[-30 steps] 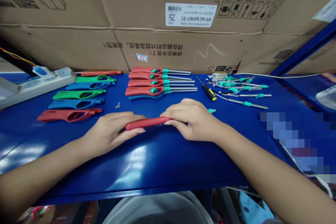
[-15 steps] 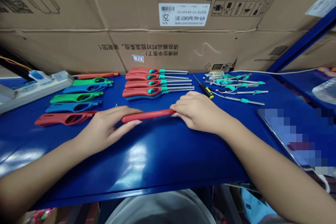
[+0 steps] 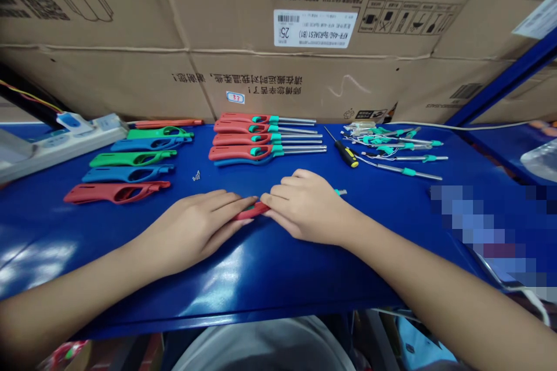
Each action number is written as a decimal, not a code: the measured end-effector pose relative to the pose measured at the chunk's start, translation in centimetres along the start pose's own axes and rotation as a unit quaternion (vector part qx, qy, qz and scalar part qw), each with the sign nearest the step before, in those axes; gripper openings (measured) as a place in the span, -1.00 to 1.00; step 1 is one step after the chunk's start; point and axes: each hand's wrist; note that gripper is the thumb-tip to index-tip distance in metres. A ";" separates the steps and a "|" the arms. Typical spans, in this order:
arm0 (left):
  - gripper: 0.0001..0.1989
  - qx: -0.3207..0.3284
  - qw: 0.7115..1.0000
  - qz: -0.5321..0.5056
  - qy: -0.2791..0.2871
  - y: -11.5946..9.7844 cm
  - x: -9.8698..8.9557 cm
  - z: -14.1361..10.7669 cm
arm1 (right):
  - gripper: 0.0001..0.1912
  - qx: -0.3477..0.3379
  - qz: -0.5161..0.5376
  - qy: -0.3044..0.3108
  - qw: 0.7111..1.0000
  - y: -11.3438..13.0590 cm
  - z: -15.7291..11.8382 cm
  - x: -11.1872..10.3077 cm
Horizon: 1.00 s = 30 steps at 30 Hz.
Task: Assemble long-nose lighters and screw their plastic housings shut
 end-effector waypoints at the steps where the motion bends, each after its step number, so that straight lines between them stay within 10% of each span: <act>1: -0.65 -0.005 1.000 0.001 -0.002 0.1 0.0 0.0 | -0.70 0.010 0.000 0.005 1.000 -0.2 0.0 -0.1; 15: -0.63 -0.067 0.997 0.019 0.016 2.5 -0.1 -0.4 | -0.79 0.119 0.001 0.042 0.992 -6.5 -2.1 -1.7; 30: -0.66 -0.047 0.995 -0.075 0.038 0.1 0.1 -0.1 | -0.68 -0.037 0.040 -0.013 0.998 -1.4 -0.2 0.3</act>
Point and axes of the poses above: each hand's wrist, its own z-axis towards the middle knuckle, its own x-axis out of the palm, y = z × x, and after that the axes turned 5 degrees about x, right-handed
